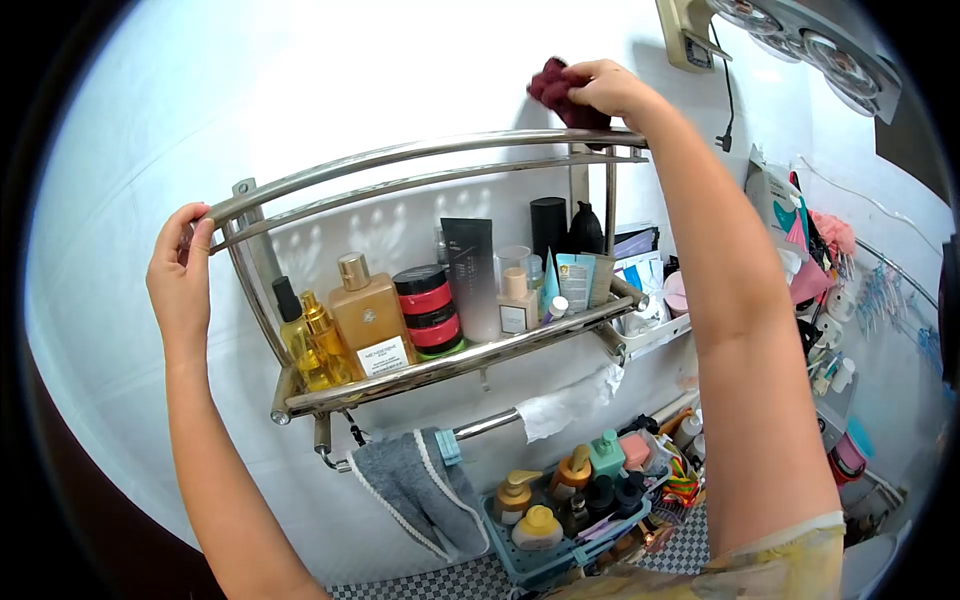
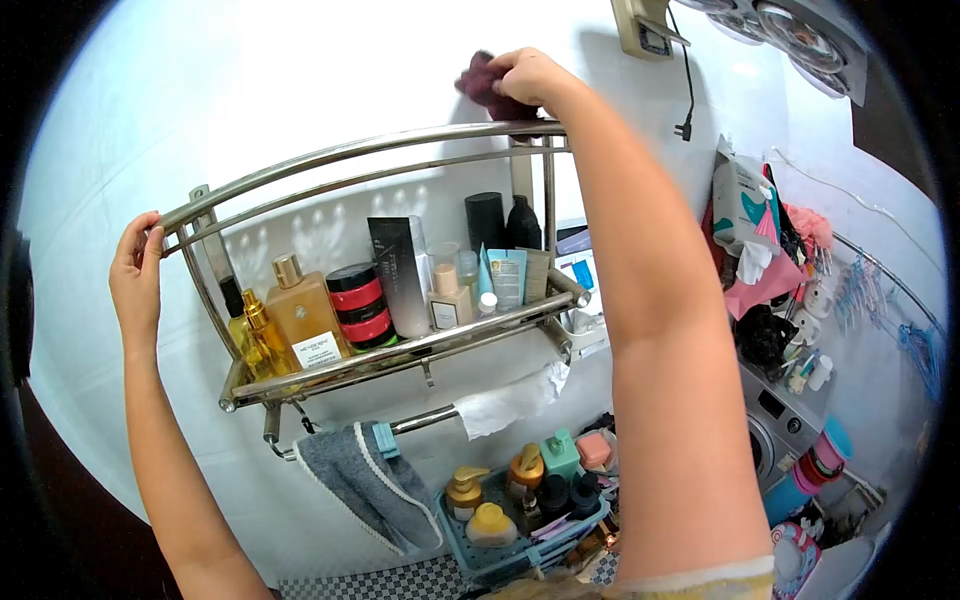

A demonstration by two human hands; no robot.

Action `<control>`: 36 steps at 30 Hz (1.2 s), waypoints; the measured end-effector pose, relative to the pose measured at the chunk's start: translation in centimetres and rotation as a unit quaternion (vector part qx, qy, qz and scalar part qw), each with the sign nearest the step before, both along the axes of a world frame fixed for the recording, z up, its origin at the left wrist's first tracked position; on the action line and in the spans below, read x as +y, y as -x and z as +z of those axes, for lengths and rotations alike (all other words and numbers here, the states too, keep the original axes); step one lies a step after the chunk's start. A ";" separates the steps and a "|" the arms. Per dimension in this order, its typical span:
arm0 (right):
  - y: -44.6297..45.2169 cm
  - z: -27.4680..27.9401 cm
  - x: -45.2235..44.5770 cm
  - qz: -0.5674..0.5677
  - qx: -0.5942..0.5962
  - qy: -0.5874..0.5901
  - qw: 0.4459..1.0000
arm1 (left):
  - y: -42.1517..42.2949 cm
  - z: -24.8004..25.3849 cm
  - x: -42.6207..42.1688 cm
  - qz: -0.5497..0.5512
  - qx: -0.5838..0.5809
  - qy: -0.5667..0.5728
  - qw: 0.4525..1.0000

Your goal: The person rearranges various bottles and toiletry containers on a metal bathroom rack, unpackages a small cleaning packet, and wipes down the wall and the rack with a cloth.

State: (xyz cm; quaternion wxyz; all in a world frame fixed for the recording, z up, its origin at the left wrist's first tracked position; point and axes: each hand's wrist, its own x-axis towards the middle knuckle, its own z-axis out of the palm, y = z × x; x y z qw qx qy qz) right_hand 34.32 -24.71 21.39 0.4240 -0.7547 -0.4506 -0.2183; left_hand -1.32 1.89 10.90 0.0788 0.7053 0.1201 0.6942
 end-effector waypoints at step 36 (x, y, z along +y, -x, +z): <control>15.6 -28.4 -4.2 0.452 0.623 -0.307 0.560 | -12.1 -16.9 -19.4 -0.591 0.090 0.332 0.730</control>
